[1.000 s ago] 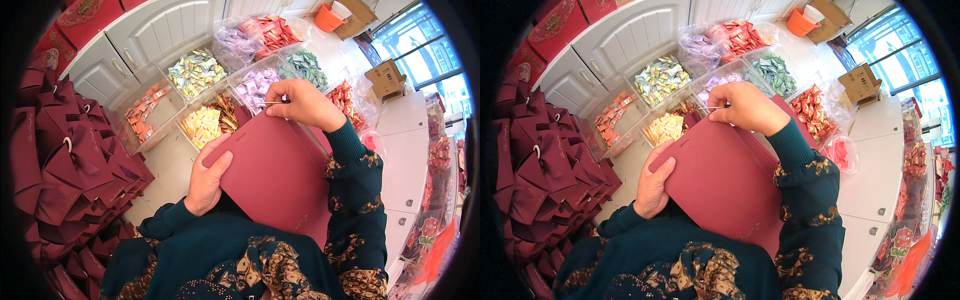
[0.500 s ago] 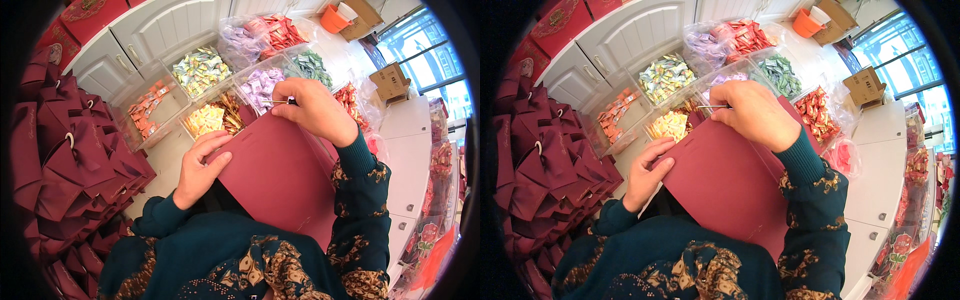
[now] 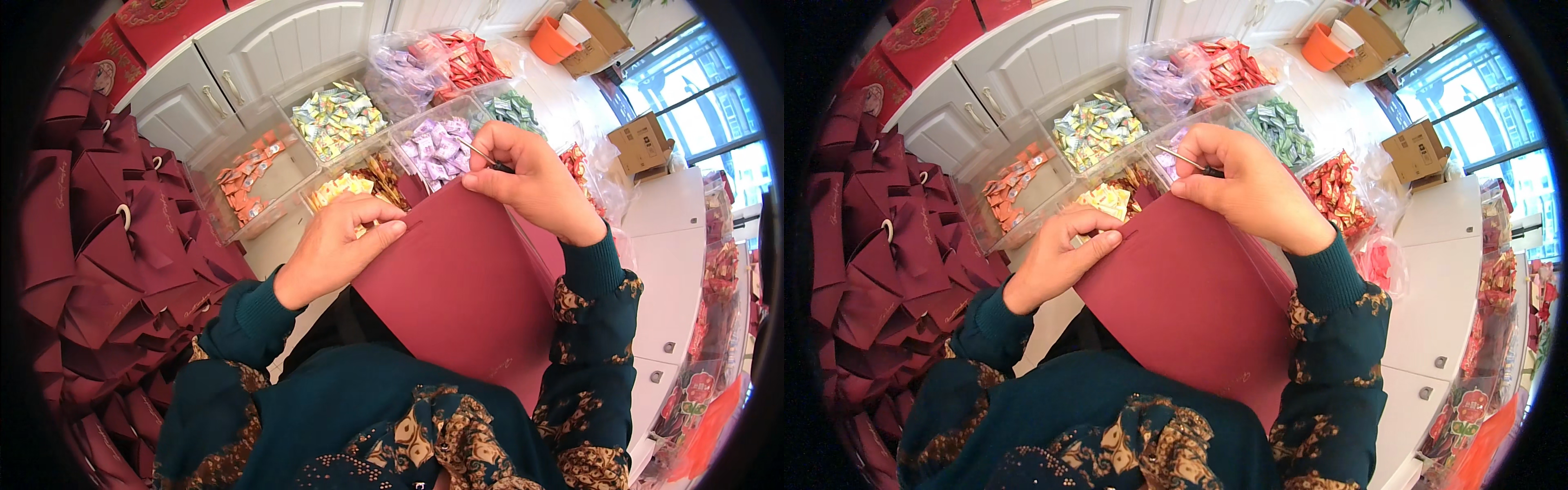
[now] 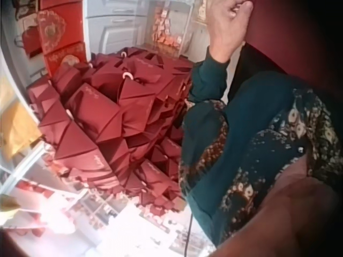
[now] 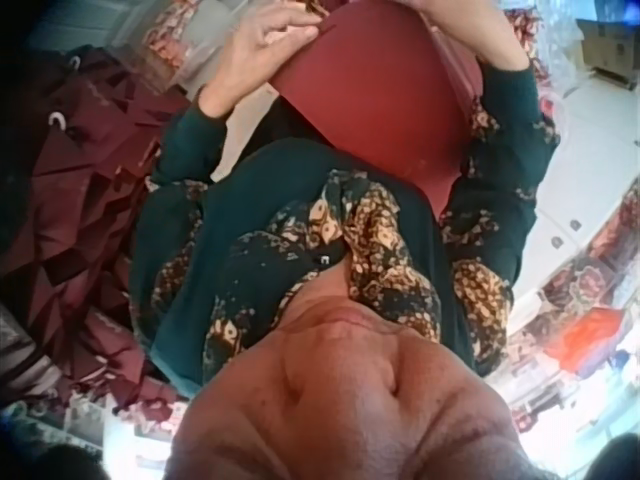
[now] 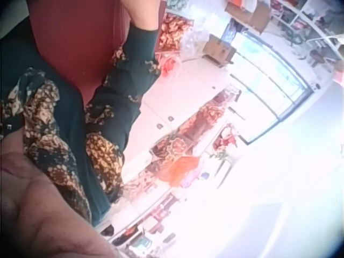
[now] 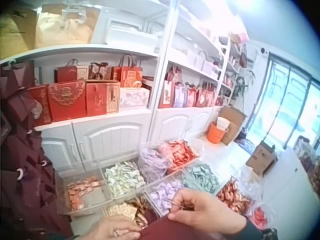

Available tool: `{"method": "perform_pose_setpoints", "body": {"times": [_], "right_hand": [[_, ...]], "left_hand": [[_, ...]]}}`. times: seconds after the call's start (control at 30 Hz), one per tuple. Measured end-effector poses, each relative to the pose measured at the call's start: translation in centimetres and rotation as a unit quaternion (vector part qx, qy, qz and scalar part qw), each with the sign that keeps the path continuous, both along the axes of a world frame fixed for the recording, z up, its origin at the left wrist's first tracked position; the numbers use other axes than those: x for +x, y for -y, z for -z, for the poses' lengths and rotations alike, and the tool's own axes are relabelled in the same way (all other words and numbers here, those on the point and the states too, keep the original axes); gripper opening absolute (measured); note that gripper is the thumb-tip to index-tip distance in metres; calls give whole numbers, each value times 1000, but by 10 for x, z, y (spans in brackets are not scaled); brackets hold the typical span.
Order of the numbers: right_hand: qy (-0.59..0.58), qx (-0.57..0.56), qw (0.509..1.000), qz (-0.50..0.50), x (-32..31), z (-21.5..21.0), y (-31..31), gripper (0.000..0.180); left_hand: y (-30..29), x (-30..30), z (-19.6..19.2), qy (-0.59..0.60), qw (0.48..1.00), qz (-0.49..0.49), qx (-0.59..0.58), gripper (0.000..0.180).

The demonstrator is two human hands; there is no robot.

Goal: The person folds maroon paper sheets into bag shapes and secures them with small metal pins. They repeatedly pick up a sheet, fold it, insert a pin, and place the finished bag on a growing stack. The workspace contains bins of colorful wrapped candies and stacks of completed bags.

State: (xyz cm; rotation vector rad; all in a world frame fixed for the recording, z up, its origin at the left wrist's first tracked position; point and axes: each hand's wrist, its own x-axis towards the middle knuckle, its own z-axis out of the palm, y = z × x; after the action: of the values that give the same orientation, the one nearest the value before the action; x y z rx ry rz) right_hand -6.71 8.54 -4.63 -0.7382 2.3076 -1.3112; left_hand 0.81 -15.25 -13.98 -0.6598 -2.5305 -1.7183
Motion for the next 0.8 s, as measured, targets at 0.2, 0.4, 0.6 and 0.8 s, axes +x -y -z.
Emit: {"method": "perform_pose_setpoints", "body": {"times": [0.2,0.4,0.6,0.8], "right_hand": [[66,-49,997,13,-1,1,-2,15],[-56,12,998,11,-5,10,0,16],[-210,99,967,-101,19,10,14,15],[-197,139,961,-132,21,20,24,9]], "left_hand": [[7,1,-15,304,932,89,174,18],[8,1,-20,371,903,110,185,18],[7,11,-5,389,889,67,234,14],[1,13,2,378,894,58,235,10]]}}
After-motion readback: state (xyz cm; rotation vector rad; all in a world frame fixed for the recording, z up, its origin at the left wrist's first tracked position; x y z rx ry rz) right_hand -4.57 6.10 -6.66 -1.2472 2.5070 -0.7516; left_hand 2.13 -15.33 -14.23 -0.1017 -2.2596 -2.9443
